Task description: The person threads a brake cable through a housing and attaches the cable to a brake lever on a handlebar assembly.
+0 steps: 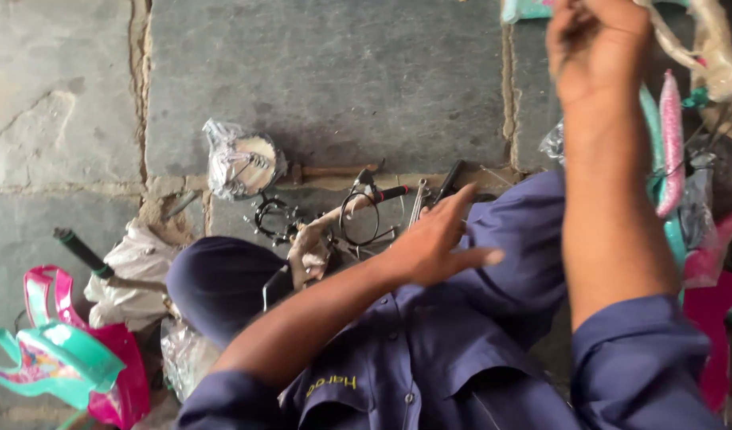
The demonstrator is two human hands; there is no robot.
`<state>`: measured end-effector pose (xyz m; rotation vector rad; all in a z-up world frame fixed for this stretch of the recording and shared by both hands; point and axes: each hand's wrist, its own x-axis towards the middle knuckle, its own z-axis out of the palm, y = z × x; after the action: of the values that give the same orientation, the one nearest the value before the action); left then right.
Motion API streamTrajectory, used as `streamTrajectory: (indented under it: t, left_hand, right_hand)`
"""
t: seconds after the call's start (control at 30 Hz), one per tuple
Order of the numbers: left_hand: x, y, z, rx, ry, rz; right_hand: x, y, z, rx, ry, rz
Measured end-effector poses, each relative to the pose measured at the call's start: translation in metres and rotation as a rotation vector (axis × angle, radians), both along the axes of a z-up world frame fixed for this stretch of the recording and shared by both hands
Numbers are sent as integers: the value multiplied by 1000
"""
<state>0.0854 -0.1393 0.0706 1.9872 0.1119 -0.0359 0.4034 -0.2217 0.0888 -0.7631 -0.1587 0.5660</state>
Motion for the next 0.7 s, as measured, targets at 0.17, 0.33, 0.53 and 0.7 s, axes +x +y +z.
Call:
streamTrajectory:
  t: [0.17, 0.33, 0.53, 0.7]
  left_hand:
    - [76, -32, -58, -644, -19, 68]
    - [86, -30, -79, -1041, 52, 203]
    - [93, 75, -99, -1158, -148, 646]
    - [84, 131, -118, -1035, -144, 811]
  right_hand:
    - [-36, 57, -54, 16, 30, 91]
    - [-63, 43, -51, -538, -163, 329]
    - [-121, -71, -26, -840, -691, 807]
    - [-170, -97, -30, -838, -754, 518]
